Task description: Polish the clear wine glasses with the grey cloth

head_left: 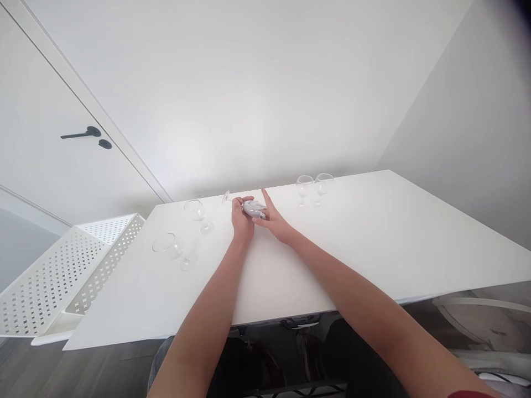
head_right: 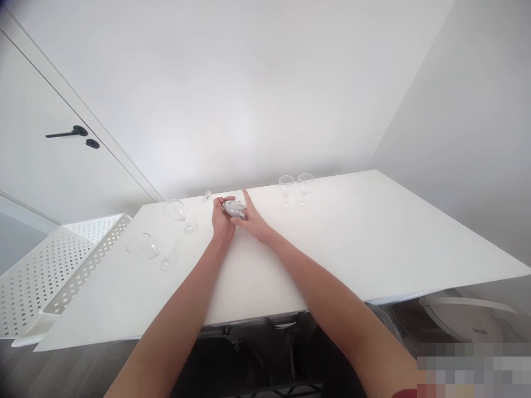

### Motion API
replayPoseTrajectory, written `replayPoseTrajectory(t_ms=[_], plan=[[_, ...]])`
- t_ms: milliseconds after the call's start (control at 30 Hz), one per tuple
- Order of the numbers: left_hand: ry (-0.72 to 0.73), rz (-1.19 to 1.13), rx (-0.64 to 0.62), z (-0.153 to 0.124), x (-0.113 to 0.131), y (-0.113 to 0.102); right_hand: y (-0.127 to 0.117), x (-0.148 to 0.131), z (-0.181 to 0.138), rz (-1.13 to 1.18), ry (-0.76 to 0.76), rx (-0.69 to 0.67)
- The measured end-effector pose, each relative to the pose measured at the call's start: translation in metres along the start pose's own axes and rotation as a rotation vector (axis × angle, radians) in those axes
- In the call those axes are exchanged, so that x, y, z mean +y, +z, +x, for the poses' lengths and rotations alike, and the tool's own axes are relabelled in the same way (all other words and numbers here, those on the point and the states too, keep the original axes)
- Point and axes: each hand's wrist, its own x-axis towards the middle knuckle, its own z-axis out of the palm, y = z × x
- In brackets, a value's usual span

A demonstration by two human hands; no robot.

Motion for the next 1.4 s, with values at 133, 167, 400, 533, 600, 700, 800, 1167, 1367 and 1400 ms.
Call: replayPoseTrajectory(t_ms=[133,167,400,533,600,700,800,1167,1367,1400], plan=[[-0.044,-0.095,-0.059,-0.001,0.005,0.003,-0.007,0.005,0.007,0.217,0.053,0.076],[-0.052,-0.087,-0.053,0.000,0.005,0.002,-0.009,0.006,0.008,0.249,0.072,0.086],[-0.109,0.101,0.058,0.006,-0.005,-0.007,-0.012,0.013,0.011,-0.332,-0.065,0.092],[-0.140,0.169,0.065,0.006,-0.008,-0.008,-0.011,0.013,0.011,-0.490,-0.094,0.065],[-0.124,0.116,0.036,0.007,-0.006,-0.007,-0.013,0.011,0.012,-0.306,-0.042,0.133],[-0.061,0.013,-0.084,0.007,0.001,-0.005,-0.018,0.008,0.015,0.133,0.099,0.191],[-0.065,0.002,-0.117,0.005,0.004,-0.002,-0.021,0.007,0.016,0.303,0.144,0.167],[-0.106,0.131,-0.177,0.008,-0.002,-0.008,-0.017,0.012,0.017,0.239,0.075,0.169],[-0.223,0.173,-0.154,0.005,-0.003,-0.006,-0.021,0.016,0.018,0.197,0.016,0.269],[-0.235,0.182,-0.138,0.005,-0.005,-0.006,-0.019,0.017,0.017,0.101,-0.019,0.287]])
